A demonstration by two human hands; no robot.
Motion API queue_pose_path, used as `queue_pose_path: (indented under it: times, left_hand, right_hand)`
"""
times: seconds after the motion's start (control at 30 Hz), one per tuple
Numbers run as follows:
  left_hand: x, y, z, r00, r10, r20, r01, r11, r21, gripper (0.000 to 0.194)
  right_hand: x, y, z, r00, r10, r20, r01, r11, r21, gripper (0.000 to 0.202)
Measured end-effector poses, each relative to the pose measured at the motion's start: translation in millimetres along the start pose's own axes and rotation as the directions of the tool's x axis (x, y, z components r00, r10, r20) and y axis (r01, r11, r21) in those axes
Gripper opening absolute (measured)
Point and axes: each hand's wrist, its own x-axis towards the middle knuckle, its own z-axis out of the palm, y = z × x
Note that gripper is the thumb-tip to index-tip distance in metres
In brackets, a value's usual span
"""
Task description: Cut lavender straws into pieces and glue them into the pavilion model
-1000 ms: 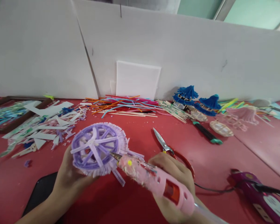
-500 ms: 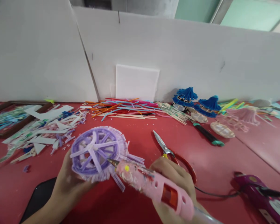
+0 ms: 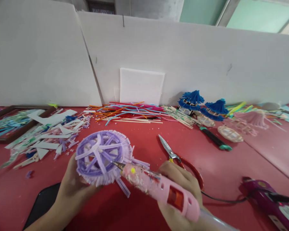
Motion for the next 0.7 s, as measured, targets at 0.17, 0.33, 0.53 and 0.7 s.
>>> queue_pose_path:
  times: [0.17, 0.33, 0.53, 0.7]
  left_hand:
    - [-2, 3, 2.5, 0.999, 0.001, -0.033, 0.000, 1.000, 0.011, 0.073]
    - [0, -5, -2.6, 1.000, -0.001, 0.003, 0.001, 1.000, 0.017, 0.072]
    - [4, -13, -12.2, 0.998, -0.014, 0.066, 0.015, 1.000, -0.024, 0.082]
    - [3, -12, -12.1, 0.998, -0.026, 0.064, 0.029, 0.998, -0.049, 0.078]
  right_hand:
    - [-2, 3, -2, 0.997, -0.058, 0.053, 0.060, 0.998, -0.036, 0.016]
    - [-8, 8, -3, 0.997, -0.009, 0.071, 0.012, 0.999, -0.037, 0.015]
    - [-9, 10, -6, 0.992, -0.026, 0.121, 0.037, 0.995, -0.092, 0.014]
    - [-8, 8, -6, 0.993, -0.037, 0.112, 0.045, 0.997, -0.066, 0.014]
